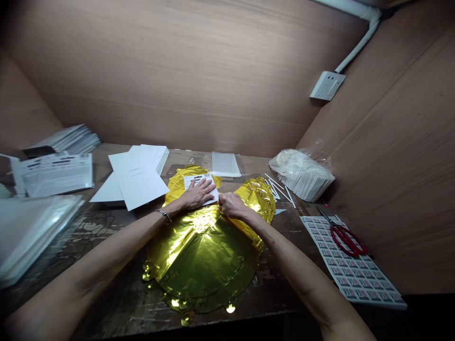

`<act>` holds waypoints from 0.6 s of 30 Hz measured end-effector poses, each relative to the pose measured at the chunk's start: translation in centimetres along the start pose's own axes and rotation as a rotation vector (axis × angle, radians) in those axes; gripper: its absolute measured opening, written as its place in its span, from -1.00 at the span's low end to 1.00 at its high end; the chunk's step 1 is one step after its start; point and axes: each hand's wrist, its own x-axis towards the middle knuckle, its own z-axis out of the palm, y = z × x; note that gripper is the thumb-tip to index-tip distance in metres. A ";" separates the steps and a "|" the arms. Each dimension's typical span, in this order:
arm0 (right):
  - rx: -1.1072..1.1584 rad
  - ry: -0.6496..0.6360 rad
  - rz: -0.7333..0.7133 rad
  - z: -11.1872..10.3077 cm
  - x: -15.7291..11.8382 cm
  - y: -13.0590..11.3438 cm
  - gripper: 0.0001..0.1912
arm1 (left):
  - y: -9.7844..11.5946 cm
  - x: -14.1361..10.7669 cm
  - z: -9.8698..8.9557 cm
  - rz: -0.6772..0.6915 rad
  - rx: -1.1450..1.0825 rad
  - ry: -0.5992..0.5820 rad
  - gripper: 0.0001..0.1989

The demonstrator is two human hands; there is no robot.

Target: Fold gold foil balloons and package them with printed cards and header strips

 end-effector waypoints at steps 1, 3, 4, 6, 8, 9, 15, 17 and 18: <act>0.009 0.004 0.023 0.2 -0.1 0.0 -0.84 | 0.0 0.0 0.0 0.004 0.005 0.003 -0.47; 0.032 0.017 0.058 0.5 -0.3 0.0 -0.87 | 0.0 0.0 0.2 0.007 0.009 0.002 -0.47; 0.043 0.035 0.063 0.7 -0.5 -0.1 -0.88 | 0.0 0.0 0.2 0.009 0.009 0.000 -0.47; 0.052 0.115 0.039 1.2 -0.7 -0.1 -0.89 | -0.1 0.0 0.3 0.012 0.006 0.000 -0.46; 0.043 0.214 -0.026 1.5 -0.8 -0.1 -0.88 | -0.2 0.0 0.4 0.016 0.004 0.001 -0.45; 0.039 0.241 -0.060 1.7 -0.8 0.0 -0.88 | -0.2 0.0 0.4 0.016 0.002 -0.002 -0.45; 0.233 0.156 -0.068 2.1 -0.3 0.9 -0.90 | 0.0 -0.1 0.2 0.023 0.003 -0.014 -0.44; 0.449 0.109 -0.029 2.0 -0.4 0.6 -0.86 | 0.0 -0.2 0.1 0.024 0.000 -0.014 -0.45; 0.589 0.056 -0.019 1.7 -0.7 0.3 -0.80 | 0.0 -0.2 0.1 0.023 0.000 -0.013 -0.46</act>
